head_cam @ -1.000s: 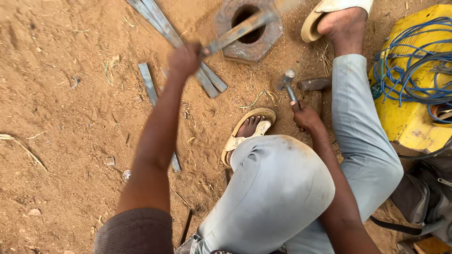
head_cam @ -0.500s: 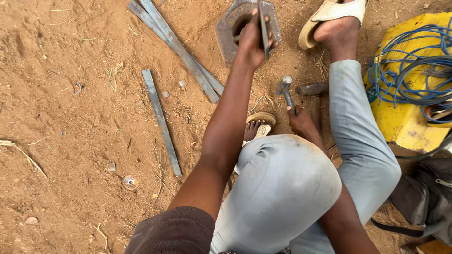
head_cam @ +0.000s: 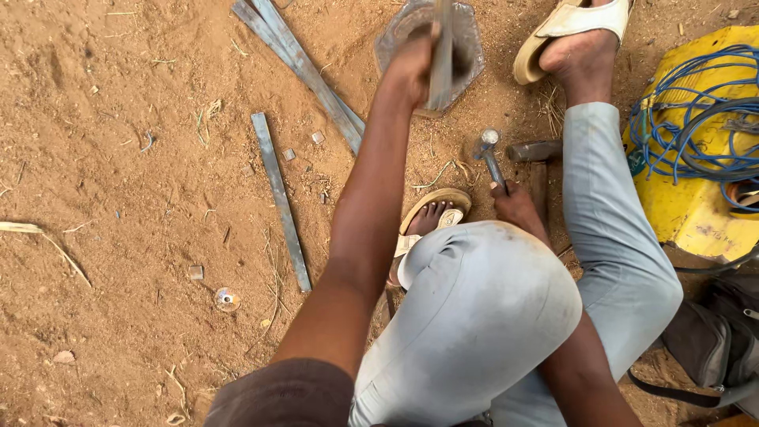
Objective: The person walks through a cluttered outdoor workshop, picks up a hammer, and sits on the ground. They repeatedly strike metal bars placed on a concrete block, adjusting the bars between strikes.
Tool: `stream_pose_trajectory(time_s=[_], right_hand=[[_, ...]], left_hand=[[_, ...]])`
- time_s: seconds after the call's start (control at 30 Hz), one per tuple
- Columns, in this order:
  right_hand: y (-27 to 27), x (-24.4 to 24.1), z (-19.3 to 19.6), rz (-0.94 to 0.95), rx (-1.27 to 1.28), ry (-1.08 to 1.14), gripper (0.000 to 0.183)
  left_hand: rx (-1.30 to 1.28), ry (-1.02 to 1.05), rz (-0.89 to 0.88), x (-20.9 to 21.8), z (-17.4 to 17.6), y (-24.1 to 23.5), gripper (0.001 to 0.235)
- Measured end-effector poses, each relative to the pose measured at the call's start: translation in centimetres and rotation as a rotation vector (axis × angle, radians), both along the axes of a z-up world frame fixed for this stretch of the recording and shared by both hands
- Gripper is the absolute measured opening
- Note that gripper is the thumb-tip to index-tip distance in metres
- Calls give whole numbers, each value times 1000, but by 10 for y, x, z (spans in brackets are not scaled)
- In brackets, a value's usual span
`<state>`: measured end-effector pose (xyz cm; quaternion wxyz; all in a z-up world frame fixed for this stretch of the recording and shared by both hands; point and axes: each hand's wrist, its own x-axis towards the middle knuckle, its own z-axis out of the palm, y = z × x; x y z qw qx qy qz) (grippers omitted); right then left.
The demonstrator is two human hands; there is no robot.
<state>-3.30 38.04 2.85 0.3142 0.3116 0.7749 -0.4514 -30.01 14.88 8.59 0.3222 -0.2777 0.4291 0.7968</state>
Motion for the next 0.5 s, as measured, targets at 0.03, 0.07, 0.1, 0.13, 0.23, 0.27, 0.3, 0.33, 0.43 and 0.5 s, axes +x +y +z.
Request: stream_pose_trajectory(time_s=[0.03, 0.07, 0.1, 0.13, 0.23, 0.27, 0.3, 0.33, 0.43, 0.5], right_hand=[[-4, 0, 5, -16, 28, -6, 30], [-10, 1, 11, -29, 55, -14, 31], [-17, 1, 20, -72, 28, 14, 33], [-26, -3, 30, -117, 3, 47, 35], [-42, -26, 76, -142, -125, 244, 40], [-46, -29, 96, -136, -178, 312, 43], [-48, -32, 116, -131, -294, 412, 38], [-45, -34, 137, -131, -399, 503, 34], [-45, -61, 169, -110, -517, 942, 32], [-42, -85, 155, -91, -643, 1220, 37]], left_hand=[[-164, -91, -97, 12, -10, -4, 36], [-329, 89, -141, 30, -23, -10, 33], [-494, 268, -183, 45, -36, -15, 29], [-531, 264, -181, 63, -49, -17, 30], [-996, 566, -15, 94, -83, -8, 30], [-1207, 714, 58, 107, -92, -5, 31], [-1269, 602, 1, 113, -99, -6, 35], [-1316, 484, -65, 118, -103, -3, 39], [-928, 211, -150, 107, -101, -11, 44], [-666, 172, -121, 109, -101, -15, 44]])
